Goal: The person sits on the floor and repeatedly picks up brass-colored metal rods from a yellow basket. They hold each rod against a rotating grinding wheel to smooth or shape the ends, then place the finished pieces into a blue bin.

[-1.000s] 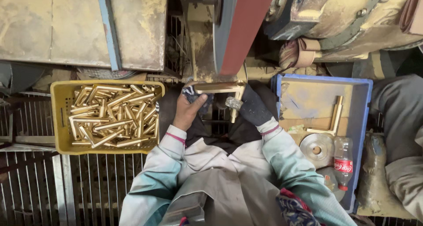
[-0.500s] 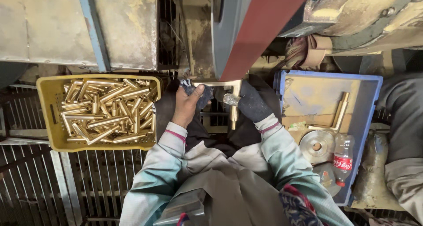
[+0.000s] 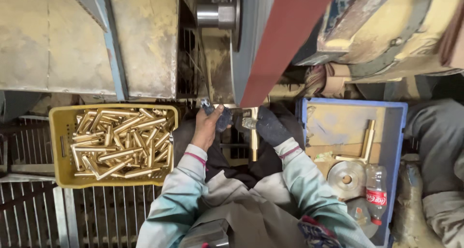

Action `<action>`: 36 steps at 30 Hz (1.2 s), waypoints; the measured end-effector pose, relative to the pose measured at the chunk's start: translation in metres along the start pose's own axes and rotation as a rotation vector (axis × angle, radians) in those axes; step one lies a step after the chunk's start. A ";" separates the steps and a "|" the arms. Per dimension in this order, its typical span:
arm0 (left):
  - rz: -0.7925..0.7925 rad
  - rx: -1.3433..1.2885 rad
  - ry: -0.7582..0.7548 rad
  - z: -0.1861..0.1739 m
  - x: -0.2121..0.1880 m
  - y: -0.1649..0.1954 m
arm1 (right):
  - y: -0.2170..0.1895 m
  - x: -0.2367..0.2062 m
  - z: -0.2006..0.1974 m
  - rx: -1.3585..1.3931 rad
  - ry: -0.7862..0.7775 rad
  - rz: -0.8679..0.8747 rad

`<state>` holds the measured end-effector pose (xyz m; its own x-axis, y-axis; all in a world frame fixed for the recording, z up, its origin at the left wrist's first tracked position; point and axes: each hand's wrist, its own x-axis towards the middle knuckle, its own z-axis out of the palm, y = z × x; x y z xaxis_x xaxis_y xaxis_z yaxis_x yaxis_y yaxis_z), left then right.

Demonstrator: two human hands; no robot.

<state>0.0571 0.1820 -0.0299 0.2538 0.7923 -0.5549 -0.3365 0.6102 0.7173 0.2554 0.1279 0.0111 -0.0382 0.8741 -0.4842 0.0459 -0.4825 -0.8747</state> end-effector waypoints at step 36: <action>0.690 0.784 0.126 -0.058 -0.161 -0.010 | -0.006 -0.208 0.038 -0.493 0.442 -0.870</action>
<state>-0.0327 0.0483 0.0280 0.1195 0.9904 0.0699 0.3203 -0.1051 0.9415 0.2251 -0.0531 0.1168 0.1062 0.8957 0.4318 0.5753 0.2989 -0.7614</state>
